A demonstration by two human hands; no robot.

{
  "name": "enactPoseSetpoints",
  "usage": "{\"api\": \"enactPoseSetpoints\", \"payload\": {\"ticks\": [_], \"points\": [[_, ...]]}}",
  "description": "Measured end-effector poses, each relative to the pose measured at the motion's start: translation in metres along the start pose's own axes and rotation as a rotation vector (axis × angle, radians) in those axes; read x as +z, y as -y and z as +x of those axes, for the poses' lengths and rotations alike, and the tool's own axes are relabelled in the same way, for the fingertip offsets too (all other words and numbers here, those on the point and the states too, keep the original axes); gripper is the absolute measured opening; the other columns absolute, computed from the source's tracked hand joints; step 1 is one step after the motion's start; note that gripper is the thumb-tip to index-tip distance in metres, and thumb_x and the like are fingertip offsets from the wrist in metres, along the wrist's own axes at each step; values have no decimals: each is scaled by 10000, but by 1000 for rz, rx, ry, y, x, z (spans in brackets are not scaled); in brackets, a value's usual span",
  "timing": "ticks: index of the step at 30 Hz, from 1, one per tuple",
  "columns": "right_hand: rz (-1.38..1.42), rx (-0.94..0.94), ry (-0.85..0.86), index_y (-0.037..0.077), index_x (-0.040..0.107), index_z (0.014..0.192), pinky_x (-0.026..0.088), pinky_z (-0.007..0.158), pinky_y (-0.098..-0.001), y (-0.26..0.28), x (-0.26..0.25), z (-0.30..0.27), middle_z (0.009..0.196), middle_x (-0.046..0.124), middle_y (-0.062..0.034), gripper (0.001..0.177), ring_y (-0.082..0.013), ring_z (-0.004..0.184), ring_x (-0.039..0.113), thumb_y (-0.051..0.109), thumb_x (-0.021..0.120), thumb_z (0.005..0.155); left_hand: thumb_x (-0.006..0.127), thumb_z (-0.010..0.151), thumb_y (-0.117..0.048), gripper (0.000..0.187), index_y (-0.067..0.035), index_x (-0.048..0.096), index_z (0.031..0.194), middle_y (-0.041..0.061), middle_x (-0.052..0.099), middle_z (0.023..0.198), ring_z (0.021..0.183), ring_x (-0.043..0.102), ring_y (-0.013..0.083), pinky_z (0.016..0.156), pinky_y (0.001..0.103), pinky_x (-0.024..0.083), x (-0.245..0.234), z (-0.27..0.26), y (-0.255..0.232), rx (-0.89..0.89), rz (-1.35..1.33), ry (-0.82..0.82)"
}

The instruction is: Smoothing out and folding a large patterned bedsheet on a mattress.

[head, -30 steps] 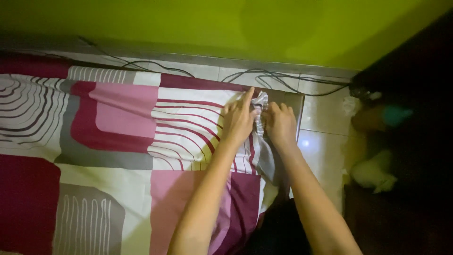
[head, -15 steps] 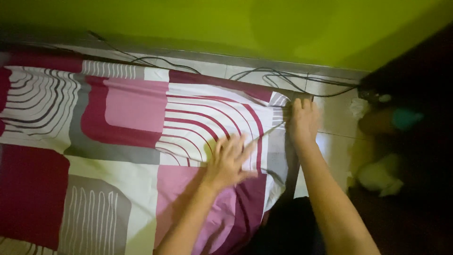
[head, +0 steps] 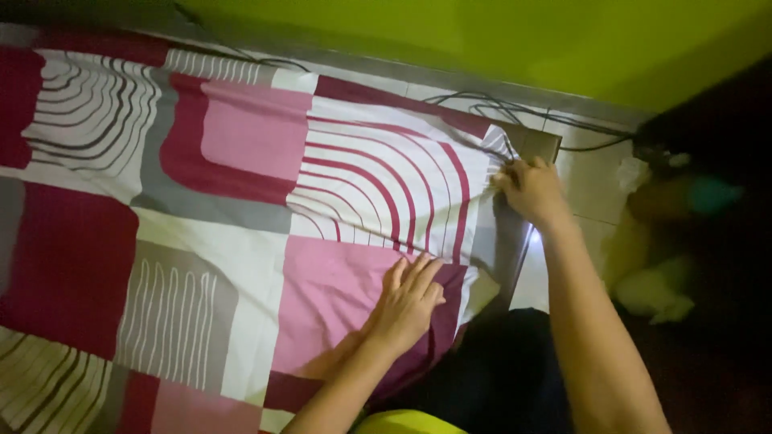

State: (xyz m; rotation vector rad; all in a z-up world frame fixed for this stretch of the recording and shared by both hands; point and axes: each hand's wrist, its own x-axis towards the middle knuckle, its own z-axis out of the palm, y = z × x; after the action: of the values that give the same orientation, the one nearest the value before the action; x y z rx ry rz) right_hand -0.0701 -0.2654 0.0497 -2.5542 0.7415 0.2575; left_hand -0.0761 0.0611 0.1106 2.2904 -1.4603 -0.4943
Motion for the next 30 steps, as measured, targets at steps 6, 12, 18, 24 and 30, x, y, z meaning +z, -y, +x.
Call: {"api": "enactPoseSetpoints", "payload": {"ticks": [6,12,18,24,30], "points": [[117,91,1,55,526,1477,403,1046,-576,8,11,-18,1257,484,-248,588,-483,1201,447,407,578,1009,609,959,-14,112,-50,609,852,221,663,1315,1381,537,364,1204,609,251,13,-36,-19,119,-169,-101],[93,73,-153,28,536,1367,389,995,-605,15,29,-26,1209,469,-271,488,-521,1113,454,335,457,996,535,1006,-48,179,-14,710,985,221,557,1444,1454,418,356,1258,504,195,-13,-19,-26,41,-134,263],[-153,181,-300,32,581,1453,489,885,-521,46,38,-36,1208,534,-193,567,-409,1123,526,335,475,986,513,1039,-97,166,-109,606,902,47,598,985,1151,630,301,1073,494,350,36,40,56,210,-83,-93],[-256,215,-604,94,632,1393,461,805,-511,46,69,-33,1094,571,-158,554,-365,998,551,305,501,897,666,976,-371,599,-126,497,1496,163,430,1575,1487,333,443,1138,701,290,-36,144,98,-280,226,-297],[-263,225,-675,101,669,1339,377,946,-504,60,59,-40,1212,572,-132,553,-355,1114,517,334,505,865,544,948,-663,689,-264,485,1506,102,472,1566,1507,339,410,1189,699,167,-31,181,101,-160,272,-231]]}}
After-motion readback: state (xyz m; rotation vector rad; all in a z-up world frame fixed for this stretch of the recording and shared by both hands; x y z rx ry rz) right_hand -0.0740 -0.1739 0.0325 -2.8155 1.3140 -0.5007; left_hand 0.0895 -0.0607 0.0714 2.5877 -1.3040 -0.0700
